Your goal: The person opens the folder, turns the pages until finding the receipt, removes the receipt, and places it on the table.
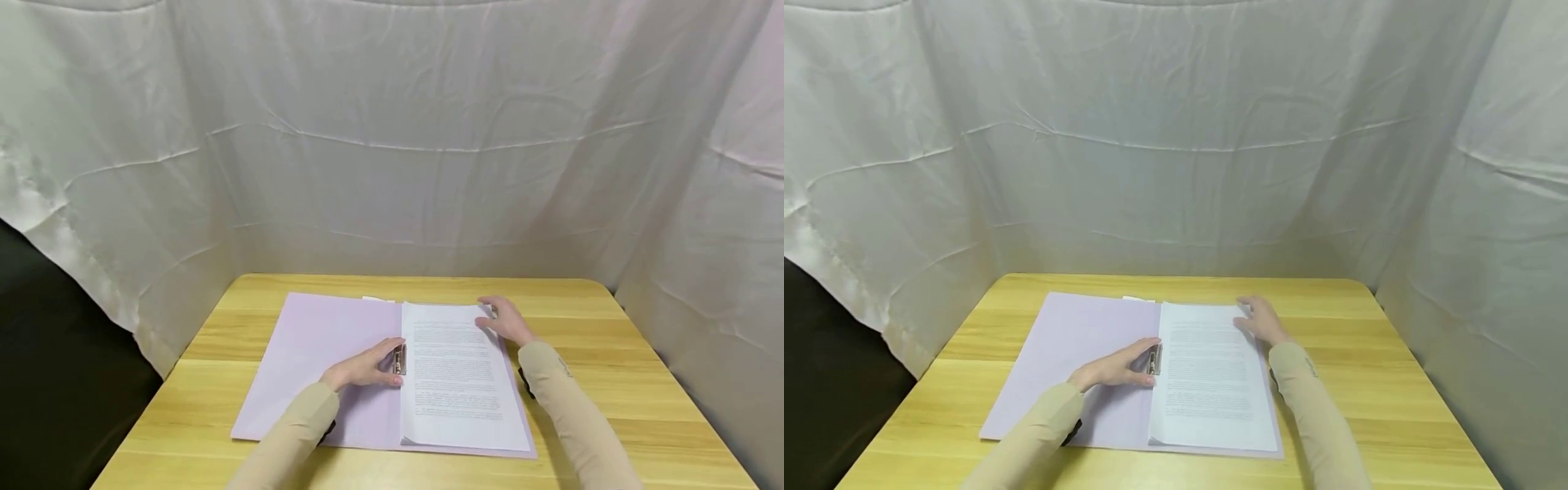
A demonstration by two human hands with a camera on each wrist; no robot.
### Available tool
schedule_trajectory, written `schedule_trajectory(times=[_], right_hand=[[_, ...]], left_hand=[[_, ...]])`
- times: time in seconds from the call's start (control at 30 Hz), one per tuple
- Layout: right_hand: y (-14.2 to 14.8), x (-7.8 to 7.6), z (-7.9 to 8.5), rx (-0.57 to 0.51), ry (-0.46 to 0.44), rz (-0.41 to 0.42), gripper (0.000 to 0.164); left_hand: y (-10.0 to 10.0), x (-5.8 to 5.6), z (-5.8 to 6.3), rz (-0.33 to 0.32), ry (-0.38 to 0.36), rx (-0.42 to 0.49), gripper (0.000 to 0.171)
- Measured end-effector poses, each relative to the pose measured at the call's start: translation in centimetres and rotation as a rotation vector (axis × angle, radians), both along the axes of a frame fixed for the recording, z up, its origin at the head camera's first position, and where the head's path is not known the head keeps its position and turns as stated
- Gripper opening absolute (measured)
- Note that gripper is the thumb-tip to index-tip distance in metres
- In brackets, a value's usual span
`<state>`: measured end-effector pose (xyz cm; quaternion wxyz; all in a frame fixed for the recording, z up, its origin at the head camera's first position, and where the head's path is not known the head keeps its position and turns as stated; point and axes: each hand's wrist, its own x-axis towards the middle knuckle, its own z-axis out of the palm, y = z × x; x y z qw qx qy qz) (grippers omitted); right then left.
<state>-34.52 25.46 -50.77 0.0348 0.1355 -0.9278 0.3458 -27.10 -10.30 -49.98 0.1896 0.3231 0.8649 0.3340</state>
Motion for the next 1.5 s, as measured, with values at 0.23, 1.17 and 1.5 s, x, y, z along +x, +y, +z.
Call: schedule_trajectory(times=[0.23, 1.17, 1.5], right_hand=[[-0.27, -0.6, 0.07, -0.056, 0.002, -0.114, 0.045], [-0.4, -0.48, 0.22, 0.046, 0.08, -0.184, 0.012], [-0.58, -0.13, 0.41, 0.013, 0.049, -0.218, 0.021]], left_hand=[[0.06, 0.13, 0.18, 0.016, 0.0, -0.016, 0.089], [0.0, 0.41, 0.53, 0.008, -0.016, -0.038, 0.088], [0.02, 0.39, 0.48, 0.015, -0.024, -0.027, 0.09]])
